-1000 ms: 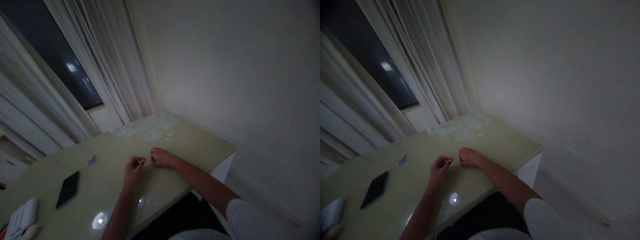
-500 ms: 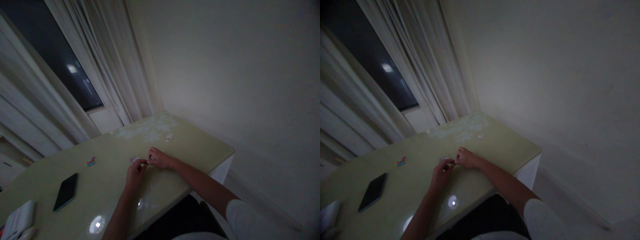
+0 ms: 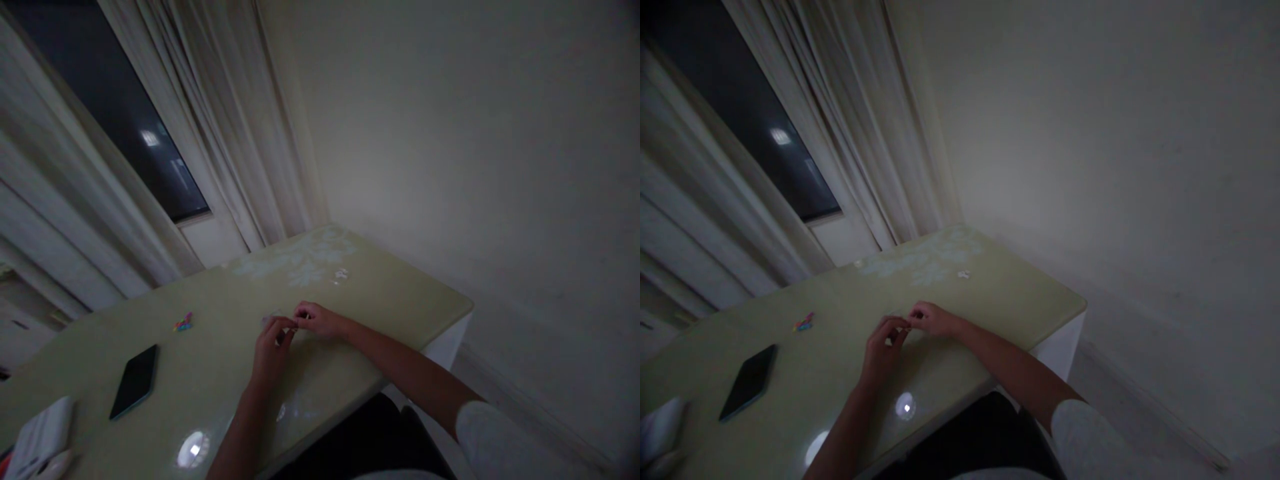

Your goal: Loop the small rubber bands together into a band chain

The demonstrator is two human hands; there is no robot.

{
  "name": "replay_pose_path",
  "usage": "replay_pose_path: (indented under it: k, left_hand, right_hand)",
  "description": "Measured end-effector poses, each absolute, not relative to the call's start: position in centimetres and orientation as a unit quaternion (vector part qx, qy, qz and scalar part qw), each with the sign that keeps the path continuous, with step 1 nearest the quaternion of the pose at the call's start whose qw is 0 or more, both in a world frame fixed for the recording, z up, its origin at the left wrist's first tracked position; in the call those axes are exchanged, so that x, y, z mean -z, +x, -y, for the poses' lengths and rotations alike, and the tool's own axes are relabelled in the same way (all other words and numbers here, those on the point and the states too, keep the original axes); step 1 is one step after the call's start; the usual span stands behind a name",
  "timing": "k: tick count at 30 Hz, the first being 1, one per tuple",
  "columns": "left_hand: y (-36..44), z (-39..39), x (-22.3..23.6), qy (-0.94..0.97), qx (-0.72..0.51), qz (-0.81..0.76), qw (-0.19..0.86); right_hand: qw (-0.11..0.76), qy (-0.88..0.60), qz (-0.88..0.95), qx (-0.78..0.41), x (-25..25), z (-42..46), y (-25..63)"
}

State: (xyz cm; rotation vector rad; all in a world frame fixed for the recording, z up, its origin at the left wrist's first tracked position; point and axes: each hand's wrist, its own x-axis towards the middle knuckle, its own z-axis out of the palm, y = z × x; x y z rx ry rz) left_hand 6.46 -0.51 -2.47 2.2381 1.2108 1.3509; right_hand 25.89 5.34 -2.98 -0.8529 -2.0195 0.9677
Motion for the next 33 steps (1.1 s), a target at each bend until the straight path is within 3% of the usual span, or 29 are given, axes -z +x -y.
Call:
replay_pose_path:
  k: [7, 22, 33]
  left_hand:
    - [5.9, 0.2, 2.8, 0.718, -0.485, -0.466, 0.181]
    - [5.7, -0.7, 3.5, 0.651, -0.52, -0.482, 0.271]
    - [5.8, -0.5, 2.9, 0.668, -0.51, -0.465, 0.279]
  right_hand:
    - [0.438, -0.478, 0.718, -0.255, 2.4, -7.0, 27.9]
    - [0.29, -0.536, 0.779, -0.148, 3.5, -7.2, 29.2]
    - [0.284, -0.527, 0.789, -0.142, 3.3, -6.6, 28.9]
